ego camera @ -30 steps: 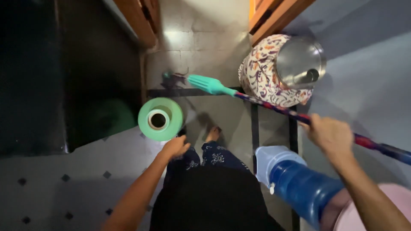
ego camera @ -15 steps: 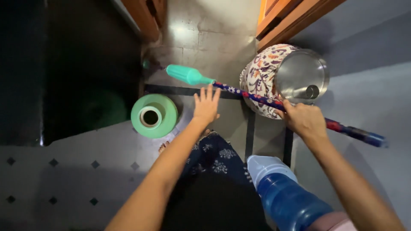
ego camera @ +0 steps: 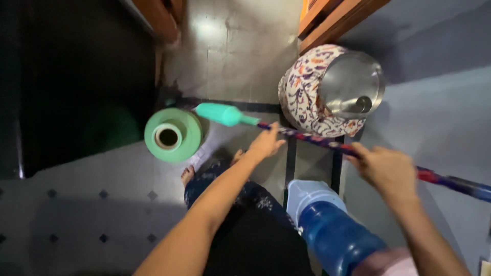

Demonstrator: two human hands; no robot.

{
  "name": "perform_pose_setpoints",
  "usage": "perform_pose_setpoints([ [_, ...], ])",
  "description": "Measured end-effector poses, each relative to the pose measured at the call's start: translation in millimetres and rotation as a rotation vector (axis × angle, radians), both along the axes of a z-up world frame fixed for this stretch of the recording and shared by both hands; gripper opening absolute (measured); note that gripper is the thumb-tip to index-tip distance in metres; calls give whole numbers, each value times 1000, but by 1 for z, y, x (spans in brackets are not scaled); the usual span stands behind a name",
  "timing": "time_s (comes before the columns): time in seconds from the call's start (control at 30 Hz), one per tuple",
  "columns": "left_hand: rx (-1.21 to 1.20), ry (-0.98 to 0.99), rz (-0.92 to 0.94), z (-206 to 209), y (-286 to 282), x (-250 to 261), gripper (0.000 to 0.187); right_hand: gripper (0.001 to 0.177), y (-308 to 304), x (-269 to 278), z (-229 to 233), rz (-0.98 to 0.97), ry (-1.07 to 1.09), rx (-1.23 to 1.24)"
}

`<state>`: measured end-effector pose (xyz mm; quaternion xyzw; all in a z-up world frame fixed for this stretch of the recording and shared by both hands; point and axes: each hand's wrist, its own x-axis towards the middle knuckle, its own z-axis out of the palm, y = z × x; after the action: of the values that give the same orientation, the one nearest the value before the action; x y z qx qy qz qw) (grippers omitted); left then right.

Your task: The person is mopping the tiled floor using a bucket and a mop.

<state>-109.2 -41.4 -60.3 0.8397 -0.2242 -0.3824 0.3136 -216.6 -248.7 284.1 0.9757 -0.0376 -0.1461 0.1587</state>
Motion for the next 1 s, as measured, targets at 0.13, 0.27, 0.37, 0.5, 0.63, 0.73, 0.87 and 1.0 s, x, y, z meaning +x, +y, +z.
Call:
perform_pose_setpoints([
  [0.13,-69,99,-258,55,-62,-31,91,39,-20,-54,53,-179,64,-192],
  [0.27,-216,40,-437,81,-122,-83,94,33,-72,-171,61,-236,110,-278],
  [0.37,-242,112,-532,99,-153,-113,84,34,-101,-252,50,-314,-74,-162],
  [0.5,-347,144,-548,96,-171,-127,81,41,-52,-224,78,-289,-14,-313],
  [0.63,-276,219,-388,112,-153,-106,57,38,-6,-171,105,-239,97,-446],
  [0.73,-308,147,-330,119,-139,-74,48,33,15,-122,121,-152,66,-466],
  [0.87,-266,-1,-249,86,-111,-35,40,23,30,-75,99,-37,-76,-426],
  [1.0,-67,31,-71,66,-36,52,44,21,67,-17,36,-1,-190,-189],
])
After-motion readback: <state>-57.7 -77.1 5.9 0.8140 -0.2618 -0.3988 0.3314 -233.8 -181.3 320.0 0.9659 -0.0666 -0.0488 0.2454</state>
